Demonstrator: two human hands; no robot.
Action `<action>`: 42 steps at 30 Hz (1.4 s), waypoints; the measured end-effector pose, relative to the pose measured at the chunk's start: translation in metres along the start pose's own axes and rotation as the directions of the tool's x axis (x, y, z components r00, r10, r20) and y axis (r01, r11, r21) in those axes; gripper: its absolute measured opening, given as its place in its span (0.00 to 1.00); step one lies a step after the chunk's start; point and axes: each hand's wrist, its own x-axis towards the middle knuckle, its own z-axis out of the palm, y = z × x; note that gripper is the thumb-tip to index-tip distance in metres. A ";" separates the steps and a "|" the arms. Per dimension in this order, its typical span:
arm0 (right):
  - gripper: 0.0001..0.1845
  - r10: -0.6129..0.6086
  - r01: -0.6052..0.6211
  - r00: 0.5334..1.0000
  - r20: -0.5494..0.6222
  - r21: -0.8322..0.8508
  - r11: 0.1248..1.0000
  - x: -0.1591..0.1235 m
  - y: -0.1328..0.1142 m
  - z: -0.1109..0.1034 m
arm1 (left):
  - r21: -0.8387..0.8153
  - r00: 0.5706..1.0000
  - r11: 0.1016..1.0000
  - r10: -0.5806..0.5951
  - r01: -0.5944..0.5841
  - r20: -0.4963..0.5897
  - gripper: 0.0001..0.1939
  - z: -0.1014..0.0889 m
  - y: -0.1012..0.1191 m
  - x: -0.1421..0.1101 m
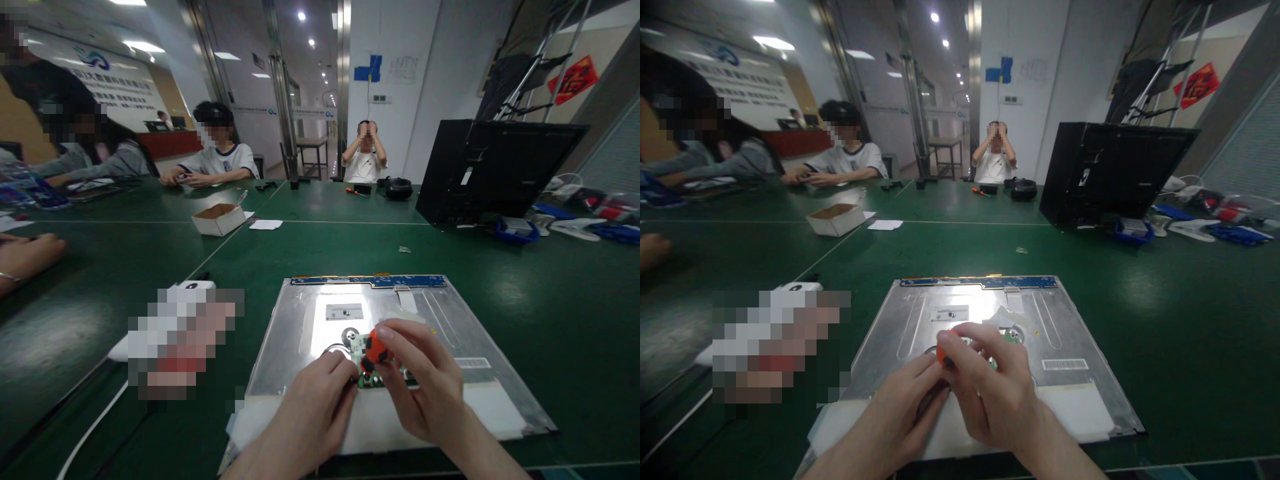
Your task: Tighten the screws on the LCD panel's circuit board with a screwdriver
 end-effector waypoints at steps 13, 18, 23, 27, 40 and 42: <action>0.25 0.025 -0.016 0.992 -0.123 0.080 0.997 -0.005 0.000 0.005 | 0.021 1.000 1.000 -0.003 0.003 0.017 0.08 0.002 -0.003 -0.001; 0.18 -0.005 0.002 0.994 -0.107 -0.027 1.000 0.003 -0.002 0.002 | 0.025 1.000 1.000 -0.010 0.009 0.018 0.08 0.004 -0.004 -0.002; 0.19 0.016 -0.019 0.997 -0.078 -0.047 0.999 0.002 -0.002 0.001 | 0.018 1.000 1.000 -0.019 0.018 0.021 0.09 0.003 -0.003 -0.001; 0.25 -0.020 0.019 0.999 -0.046 -0.022 1.000 0.002 -0.002 0.000 | -0.003 1.000 1.000 -0.001 0.001 0.015 0.11 0.002 -0.002 0.000; 0.27 0.046 -0.037 0.993 -0.109 0.084 0.996 -0.007 0.000 0.005 | 0.025 1.000 1.000 -0.009 0.009 0.009 0.09 0.002 -0.001 -0.001; 0.25 0.028 -0.024 0.996 -0.083 0.046 0.999 -0.002 0.001 0.003 | 0.024 1.000 1.000 -0.010 0.010 0.005 0.09 0.002 -0.001 -0.001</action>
